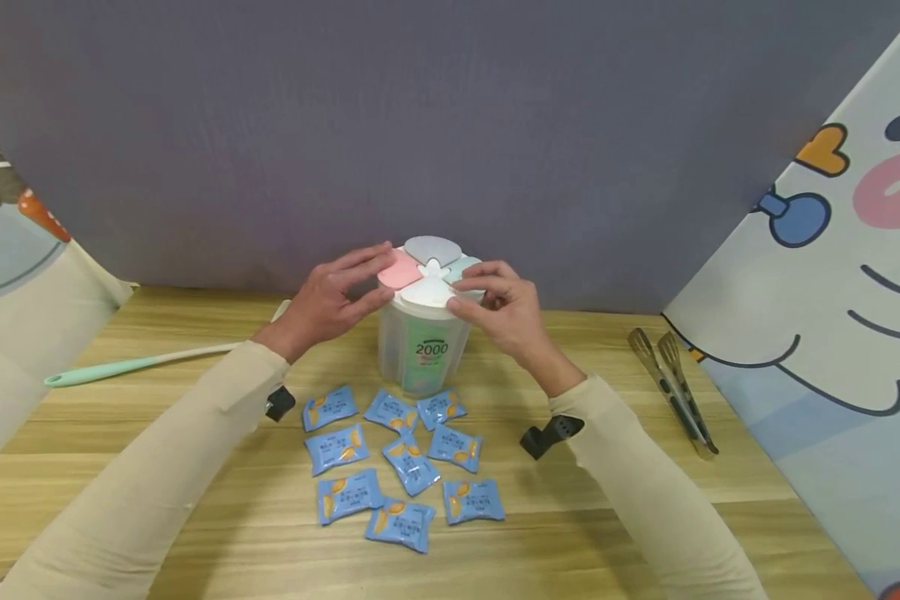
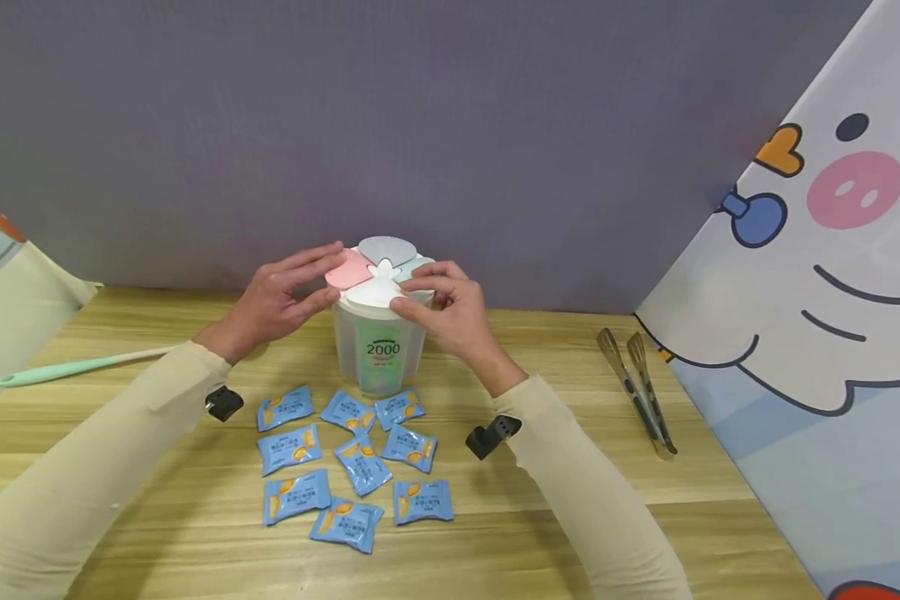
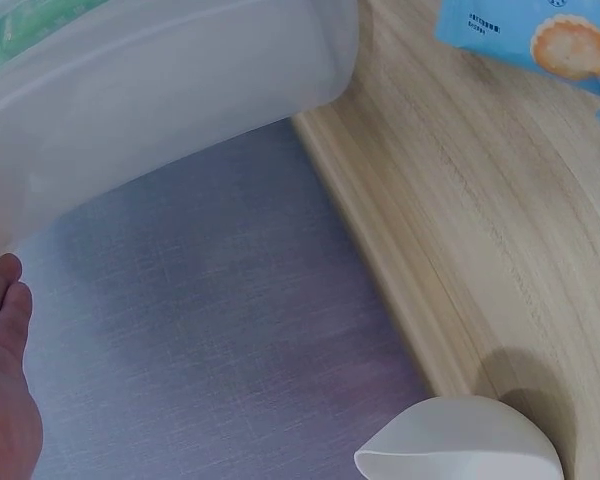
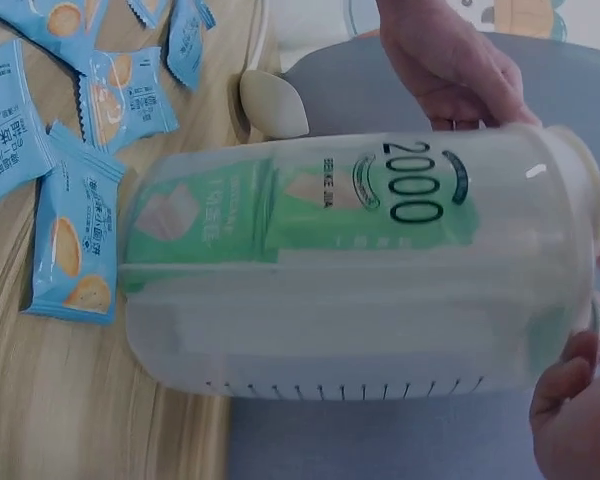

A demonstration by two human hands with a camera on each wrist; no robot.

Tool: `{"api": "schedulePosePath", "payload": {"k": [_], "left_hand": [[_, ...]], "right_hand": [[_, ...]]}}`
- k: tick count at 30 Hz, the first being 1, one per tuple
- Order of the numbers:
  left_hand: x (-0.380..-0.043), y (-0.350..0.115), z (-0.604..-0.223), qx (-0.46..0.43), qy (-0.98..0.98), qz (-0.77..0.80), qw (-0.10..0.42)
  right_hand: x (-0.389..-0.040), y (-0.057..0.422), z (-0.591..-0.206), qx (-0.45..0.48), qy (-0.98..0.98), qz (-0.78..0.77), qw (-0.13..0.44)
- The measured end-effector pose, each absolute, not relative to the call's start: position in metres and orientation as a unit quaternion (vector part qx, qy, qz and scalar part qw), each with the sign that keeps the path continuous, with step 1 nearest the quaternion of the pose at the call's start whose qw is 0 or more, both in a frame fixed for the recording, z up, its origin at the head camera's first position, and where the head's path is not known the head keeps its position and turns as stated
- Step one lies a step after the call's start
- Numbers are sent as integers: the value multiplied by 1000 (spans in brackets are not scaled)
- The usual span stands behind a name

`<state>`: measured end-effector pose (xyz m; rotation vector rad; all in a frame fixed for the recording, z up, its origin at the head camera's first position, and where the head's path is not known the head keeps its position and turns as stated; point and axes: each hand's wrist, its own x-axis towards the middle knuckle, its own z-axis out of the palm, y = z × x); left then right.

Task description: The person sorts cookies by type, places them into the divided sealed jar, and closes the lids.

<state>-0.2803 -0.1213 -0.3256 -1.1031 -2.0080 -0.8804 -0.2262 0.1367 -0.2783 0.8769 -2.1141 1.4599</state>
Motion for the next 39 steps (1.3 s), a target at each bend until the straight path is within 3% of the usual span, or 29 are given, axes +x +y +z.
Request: {"api": "schedulePosePath", "payload": {"k": [8,17,21,31,39], "left_hand": [[-279,-121,-325,-423,-774,-334,333],[-279,-122,-325,-421,-775,-336,329],[-279,-122,-325,-419,-781,-335,321],[-276,-125,-321,-402,-806,-328,285],[-278,-124,-320,-397,-811,-330,276]], "right_hand": [[-253,163,-290,306,-735,568,209],[-280,184,-308,273,-752,599,15],[-282,185,-306,289,-750,595,-20],[-281,187,-305,282,-768,575,-11],[-276,184,-311,256,-769,582,60]]}}
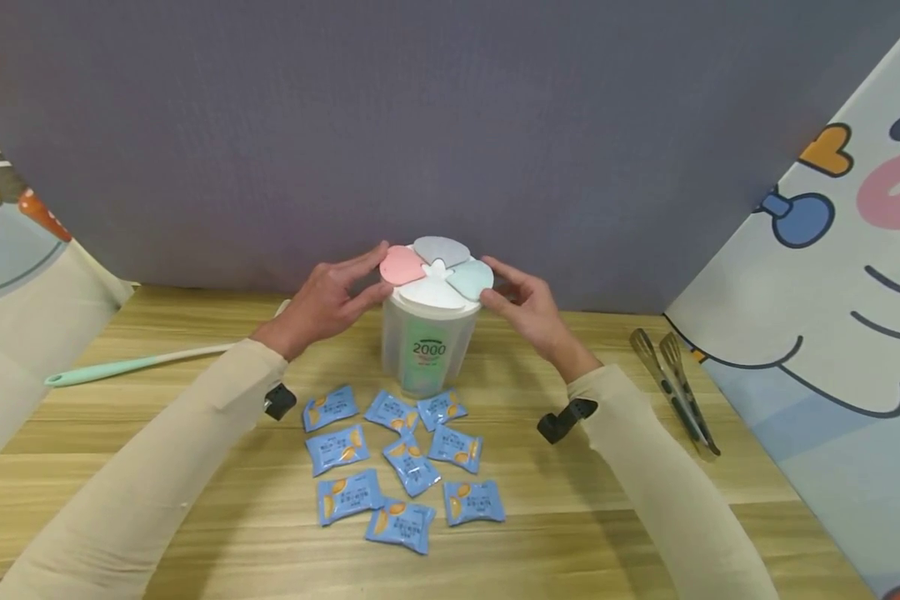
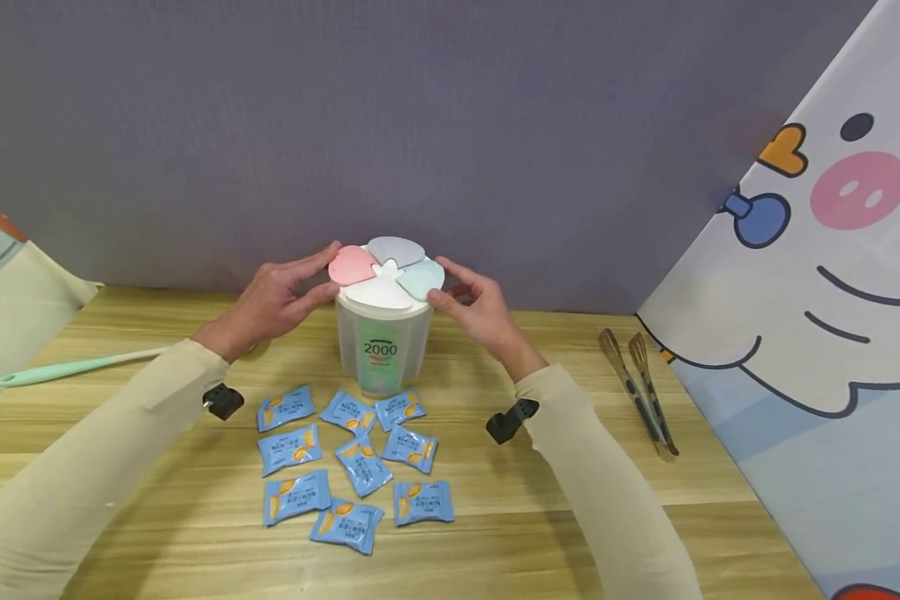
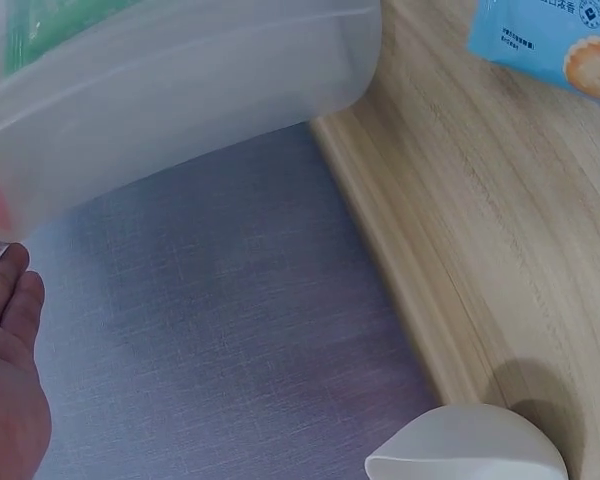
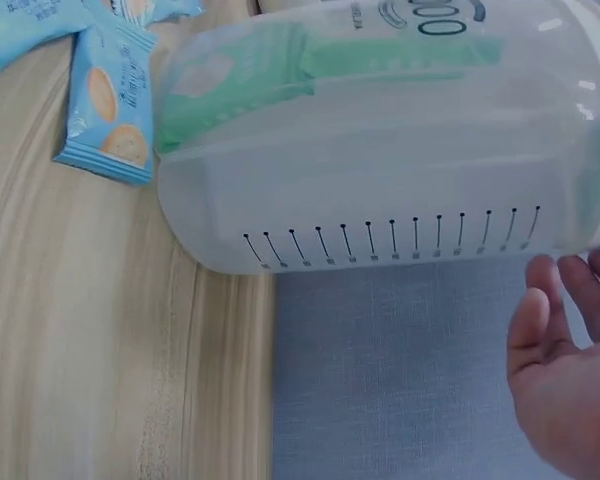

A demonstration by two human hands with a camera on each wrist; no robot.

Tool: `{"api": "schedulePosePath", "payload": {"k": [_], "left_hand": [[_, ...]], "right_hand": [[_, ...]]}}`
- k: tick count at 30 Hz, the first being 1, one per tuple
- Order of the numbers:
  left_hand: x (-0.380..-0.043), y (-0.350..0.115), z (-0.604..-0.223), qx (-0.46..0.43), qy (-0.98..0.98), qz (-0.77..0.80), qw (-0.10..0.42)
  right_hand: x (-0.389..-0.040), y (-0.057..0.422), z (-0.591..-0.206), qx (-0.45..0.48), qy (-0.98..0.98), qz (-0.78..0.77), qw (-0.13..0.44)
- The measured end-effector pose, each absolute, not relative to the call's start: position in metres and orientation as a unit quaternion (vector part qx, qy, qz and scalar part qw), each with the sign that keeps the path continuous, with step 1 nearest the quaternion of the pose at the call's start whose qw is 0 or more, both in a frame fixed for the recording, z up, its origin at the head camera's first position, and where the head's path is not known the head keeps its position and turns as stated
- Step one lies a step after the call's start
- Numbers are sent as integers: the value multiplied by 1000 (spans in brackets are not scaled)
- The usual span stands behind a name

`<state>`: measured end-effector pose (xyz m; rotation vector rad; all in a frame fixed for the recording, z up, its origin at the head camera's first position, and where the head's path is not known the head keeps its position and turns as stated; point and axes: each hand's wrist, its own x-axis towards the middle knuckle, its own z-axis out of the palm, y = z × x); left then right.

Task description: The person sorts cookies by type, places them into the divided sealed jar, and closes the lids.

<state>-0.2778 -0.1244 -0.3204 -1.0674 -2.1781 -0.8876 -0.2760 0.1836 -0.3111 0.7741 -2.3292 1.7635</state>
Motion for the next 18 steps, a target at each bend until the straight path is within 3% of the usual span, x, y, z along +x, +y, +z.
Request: {"api": "schedulePosePath", "payload": {"k": [12,18], "left_hand": [[-275,-126,-316,-370,-828,-344,244],[-274,-126,-316,-367,-817,-333,295]], "right_hand": [[-263,172,-313,235,-761,583,161],[-245,163,-302,250,-762,562,203]]}}
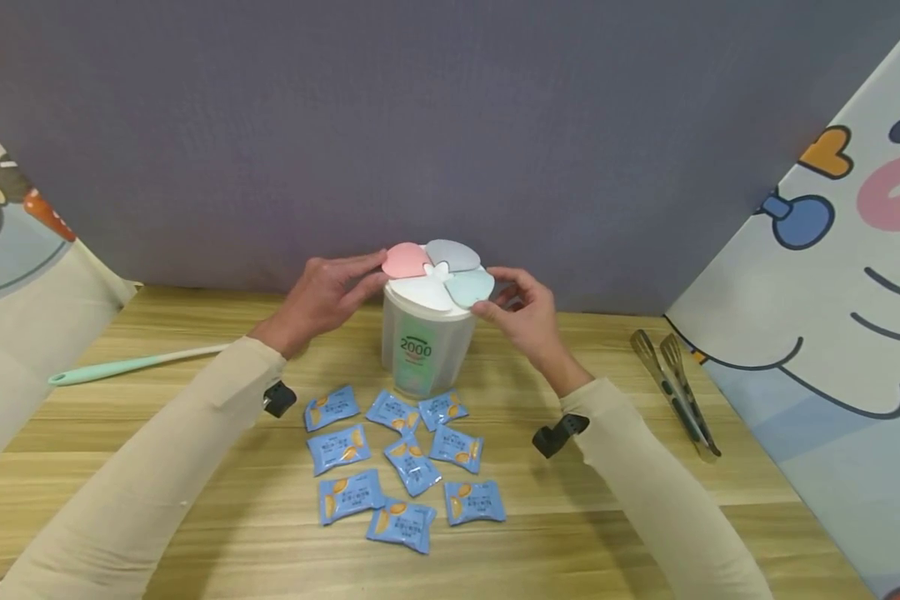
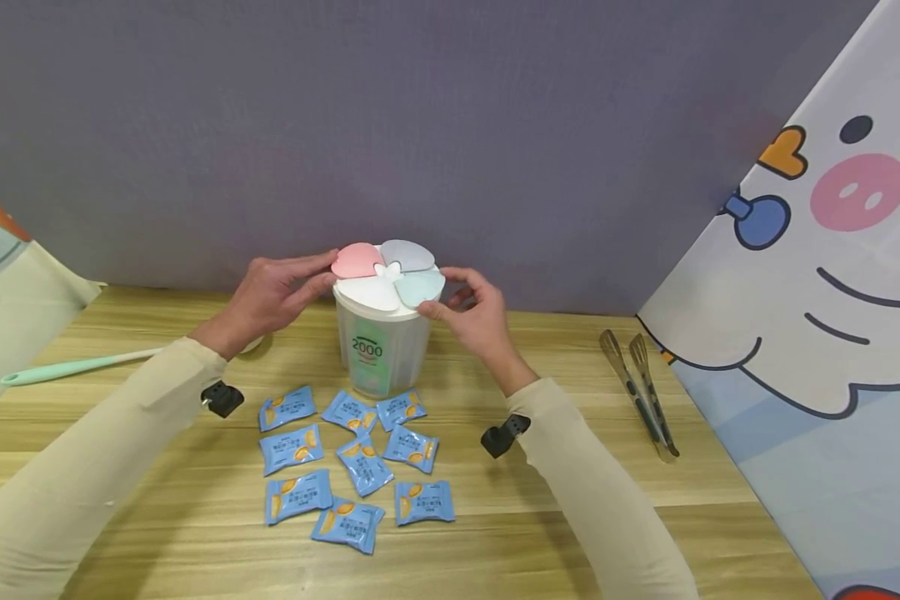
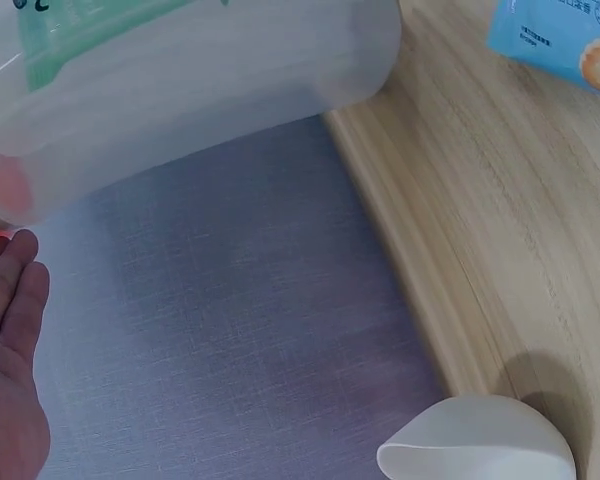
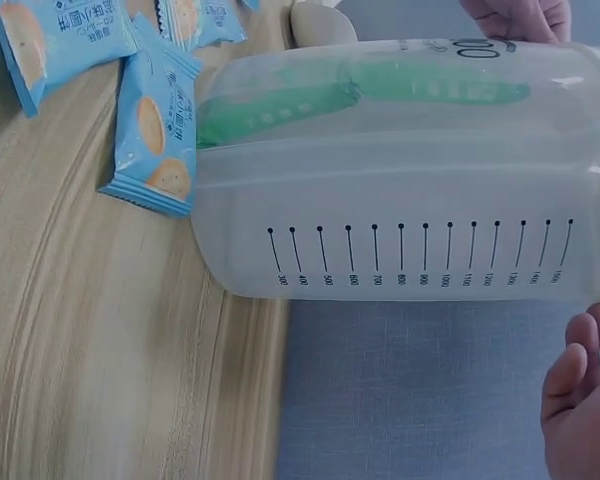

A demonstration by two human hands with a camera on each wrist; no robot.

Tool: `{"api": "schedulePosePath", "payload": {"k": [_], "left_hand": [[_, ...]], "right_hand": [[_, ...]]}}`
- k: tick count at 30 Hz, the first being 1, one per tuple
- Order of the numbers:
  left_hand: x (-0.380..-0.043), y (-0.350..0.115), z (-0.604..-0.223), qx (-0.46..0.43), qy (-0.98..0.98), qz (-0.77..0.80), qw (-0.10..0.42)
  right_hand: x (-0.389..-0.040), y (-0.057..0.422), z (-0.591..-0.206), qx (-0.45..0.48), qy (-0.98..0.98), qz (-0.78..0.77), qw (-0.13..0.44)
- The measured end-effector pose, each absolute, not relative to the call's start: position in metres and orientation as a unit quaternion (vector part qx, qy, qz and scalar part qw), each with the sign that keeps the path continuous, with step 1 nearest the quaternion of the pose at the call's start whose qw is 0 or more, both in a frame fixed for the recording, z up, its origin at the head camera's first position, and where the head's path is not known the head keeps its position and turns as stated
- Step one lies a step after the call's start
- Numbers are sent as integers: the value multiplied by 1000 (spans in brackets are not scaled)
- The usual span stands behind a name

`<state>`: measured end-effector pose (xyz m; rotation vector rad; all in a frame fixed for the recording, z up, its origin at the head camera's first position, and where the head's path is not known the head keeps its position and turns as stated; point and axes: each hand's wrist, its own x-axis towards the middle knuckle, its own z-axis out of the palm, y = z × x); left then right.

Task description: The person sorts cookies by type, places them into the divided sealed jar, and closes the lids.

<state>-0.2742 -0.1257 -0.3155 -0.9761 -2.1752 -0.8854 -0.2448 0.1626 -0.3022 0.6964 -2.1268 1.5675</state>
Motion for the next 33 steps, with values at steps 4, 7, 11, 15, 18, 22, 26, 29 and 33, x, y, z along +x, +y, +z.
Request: {"api": "schedulePosePath", "payload": {"k": [4,7,11,15,18,22,26,29,33], "left_hand": [[-274,-124,-316,-369,-801,-335,332],[-272,-125,-317,-363,-800,-350,324],[-268,-128,-318,-359,-812,-370,274],[-264,-129,-317,-344,-833,-368,227],[-264,-126,-316,-332,-845,-362,214],[-265,-121,-316,-323,-851,-359,209],[-265,-118,-315,-312,-858,-357,197],[-265,-115,-314,-302,-866,-356,181],[-265,-113,-313,-287,-875,-358,154]], "right_hand": [[-240,161,-301,255,-760,556,219],[-238,159,-300,259,-758,556,224],[-238,158,-300,264,-761,551,219],[-239,157,-298,267,-771,546,188],[-240,156,-295,265,-781,546,147],[-253,160,-303,266,-787,545,114],[-260,163,-306,274,-779,554,102],[-253,161,-298,278,-772,564,94],[-250,162,-296,280,-765,571,102]]}}
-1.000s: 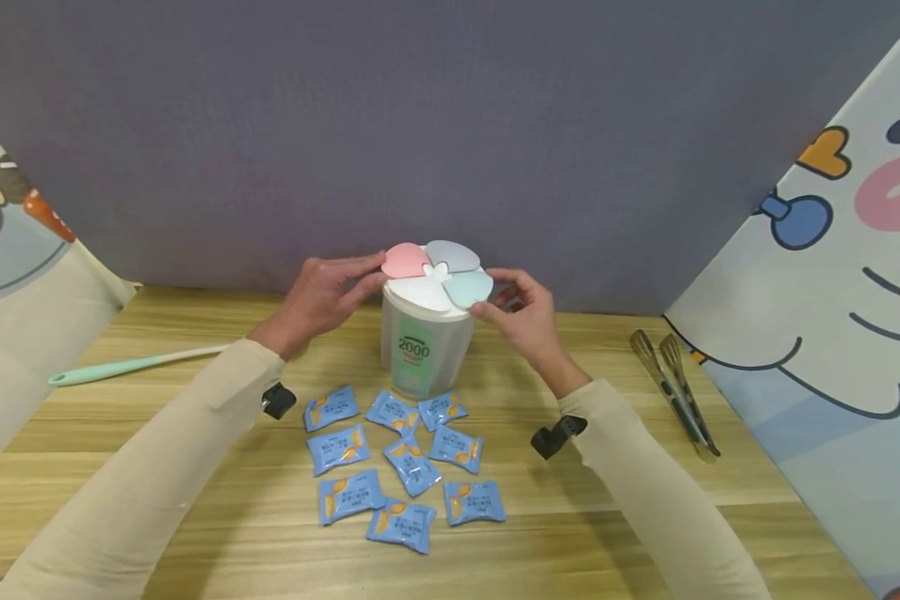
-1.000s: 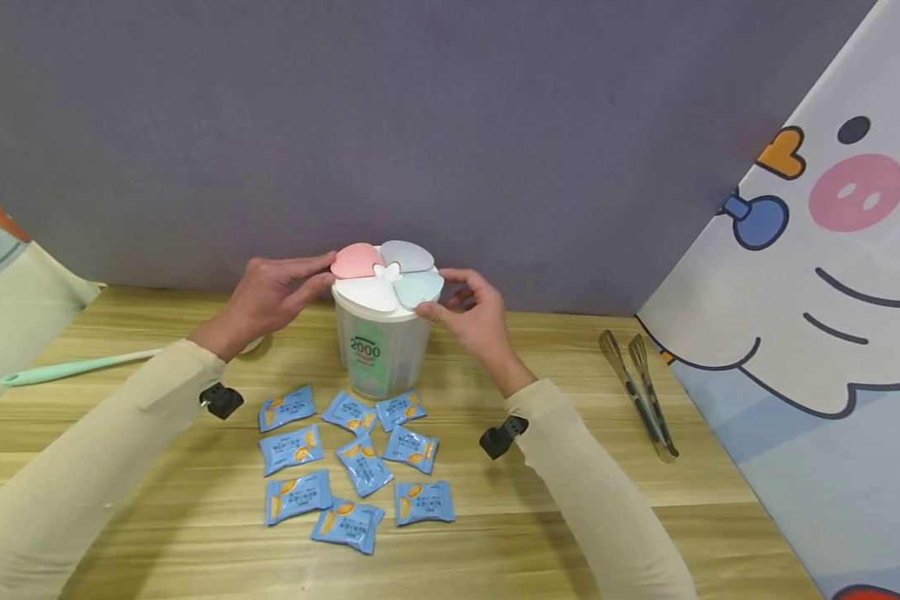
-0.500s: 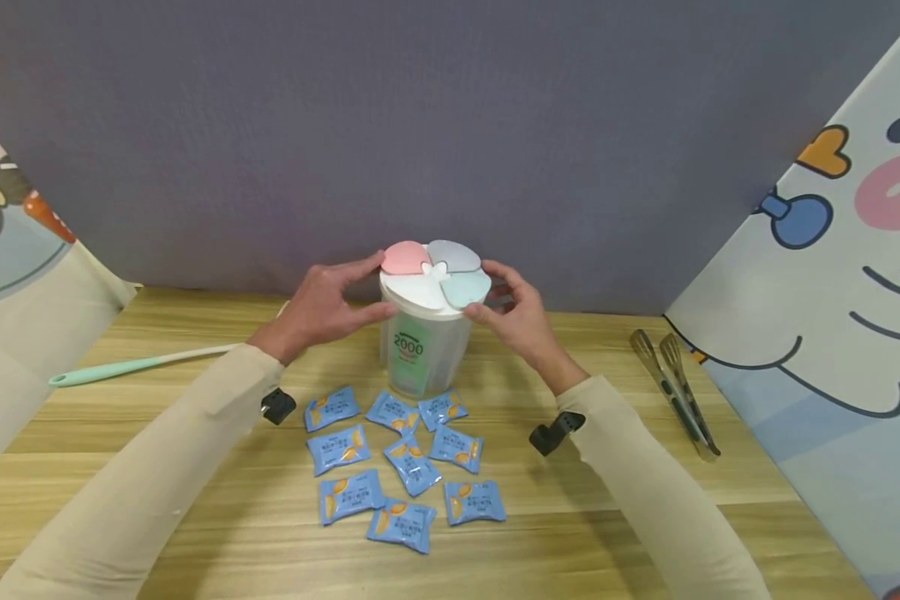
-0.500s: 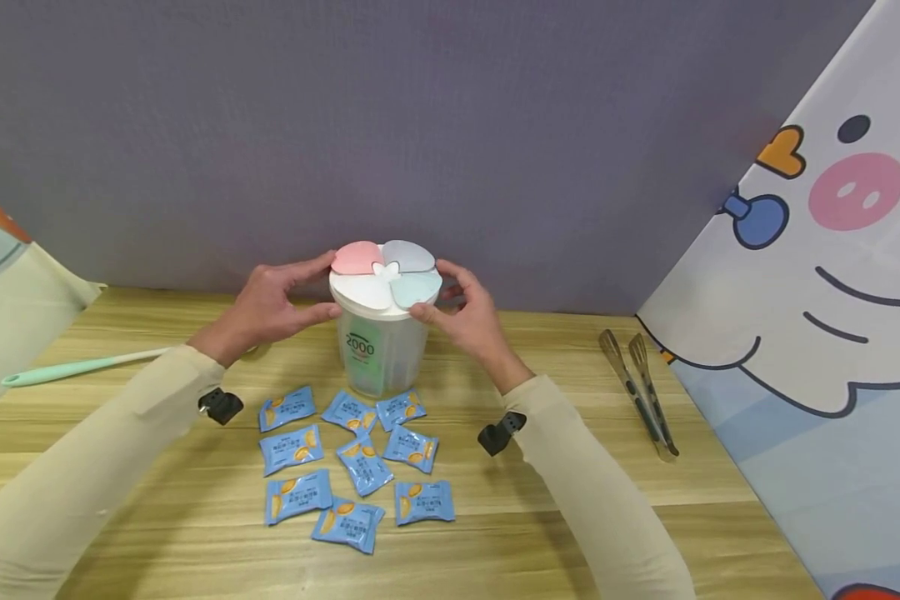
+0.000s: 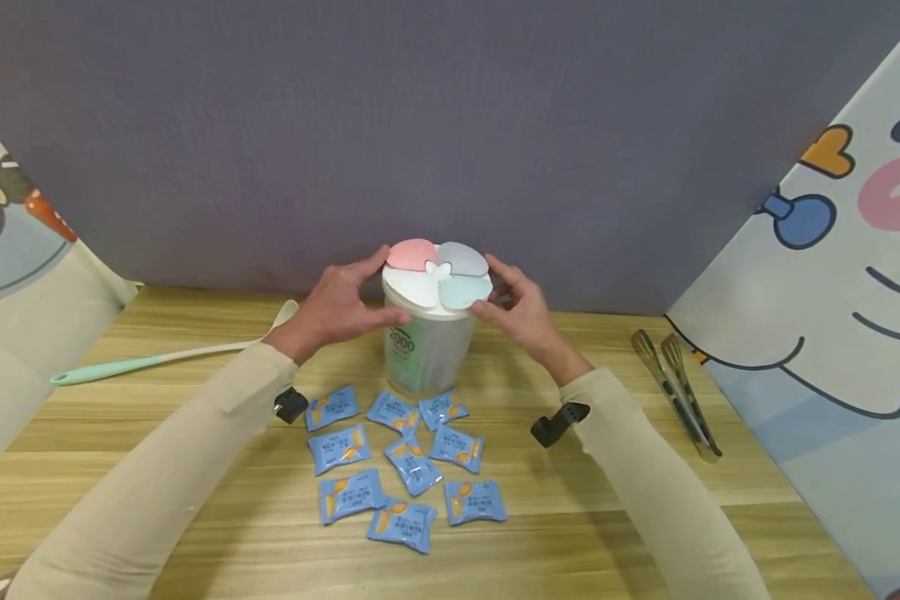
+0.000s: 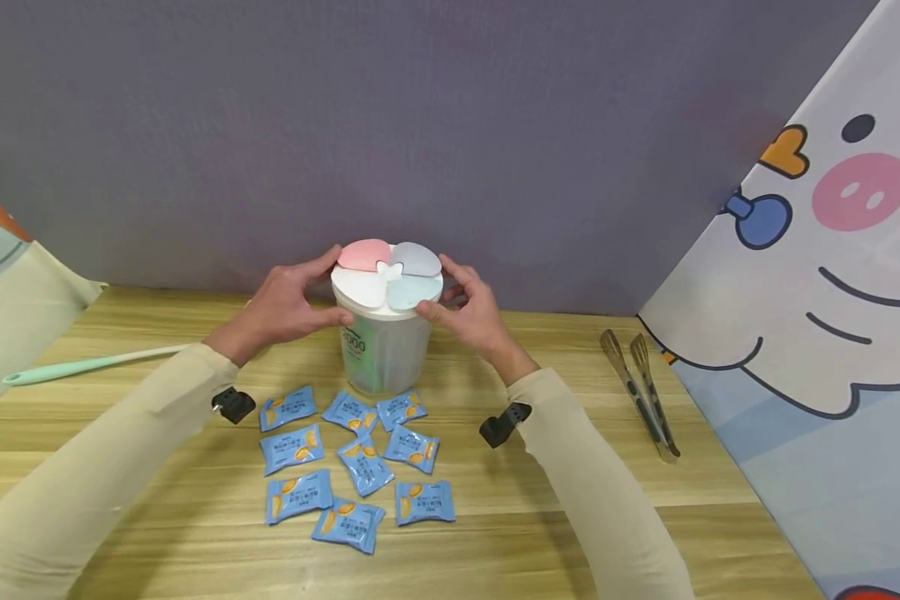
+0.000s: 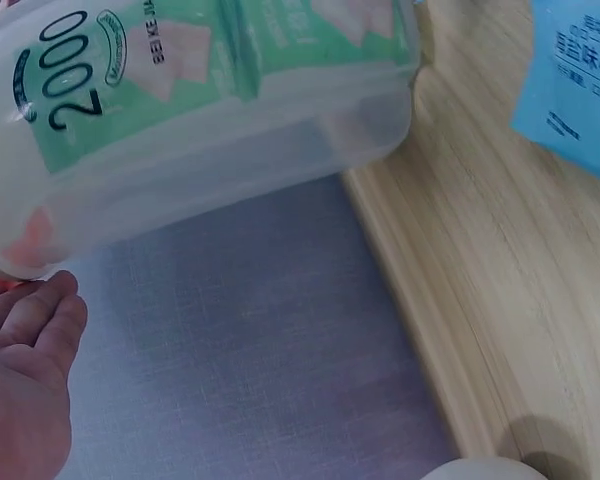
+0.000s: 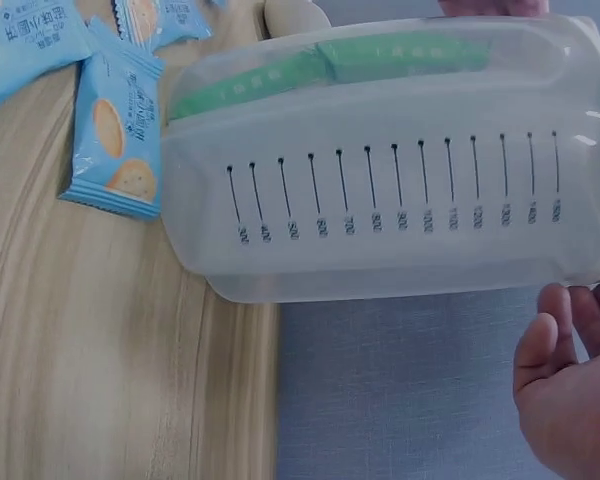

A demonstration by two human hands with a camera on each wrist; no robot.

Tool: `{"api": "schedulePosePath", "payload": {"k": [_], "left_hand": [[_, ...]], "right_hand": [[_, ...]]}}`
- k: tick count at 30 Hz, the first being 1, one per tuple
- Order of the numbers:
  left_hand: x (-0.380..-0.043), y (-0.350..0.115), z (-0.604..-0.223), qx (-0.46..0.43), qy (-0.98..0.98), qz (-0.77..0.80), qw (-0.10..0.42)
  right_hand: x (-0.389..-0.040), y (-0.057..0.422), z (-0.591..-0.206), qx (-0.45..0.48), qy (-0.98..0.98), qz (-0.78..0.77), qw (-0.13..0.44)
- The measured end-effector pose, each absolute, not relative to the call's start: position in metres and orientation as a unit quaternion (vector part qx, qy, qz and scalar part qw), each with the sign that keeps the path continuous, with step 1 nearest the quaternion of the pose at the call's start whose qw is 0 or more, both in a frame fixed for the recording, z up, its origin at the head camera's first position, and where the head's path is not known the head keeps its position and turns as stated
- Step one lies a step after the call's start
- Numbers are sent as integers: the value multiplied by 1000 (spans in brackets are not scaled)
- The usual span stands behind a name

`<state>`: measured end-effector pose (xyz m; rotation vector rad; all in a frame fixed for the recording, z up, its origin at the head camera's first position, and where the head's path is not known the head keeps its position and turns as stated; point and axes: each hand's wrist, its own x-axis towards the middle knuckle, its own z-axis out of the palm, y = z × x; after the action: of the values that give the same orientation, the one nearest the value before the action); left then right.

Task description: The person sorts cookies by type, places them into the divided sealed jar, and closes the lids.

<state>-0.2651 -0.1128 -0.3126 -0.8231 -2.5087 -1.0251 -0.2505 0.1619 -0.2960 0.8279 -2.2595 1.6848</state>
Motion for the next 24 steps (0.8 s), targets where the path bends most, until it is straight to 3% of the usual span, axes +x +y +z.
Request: {"api": "schedulePosePath", "payload": {"k": [4,13,24], "left_hand": [[-266,-111,-311,-281,-879,-356,145],[-270,-116,-316,-323,-849,-365,204],[-271,-123,-318,-329,-836,-381,218]], "right_hand": [[-249,163,-298,279,-755,581,120],[-239,160,-305,266,-753,573,185],[-237,159,-310,278,-737,571,230]]}}
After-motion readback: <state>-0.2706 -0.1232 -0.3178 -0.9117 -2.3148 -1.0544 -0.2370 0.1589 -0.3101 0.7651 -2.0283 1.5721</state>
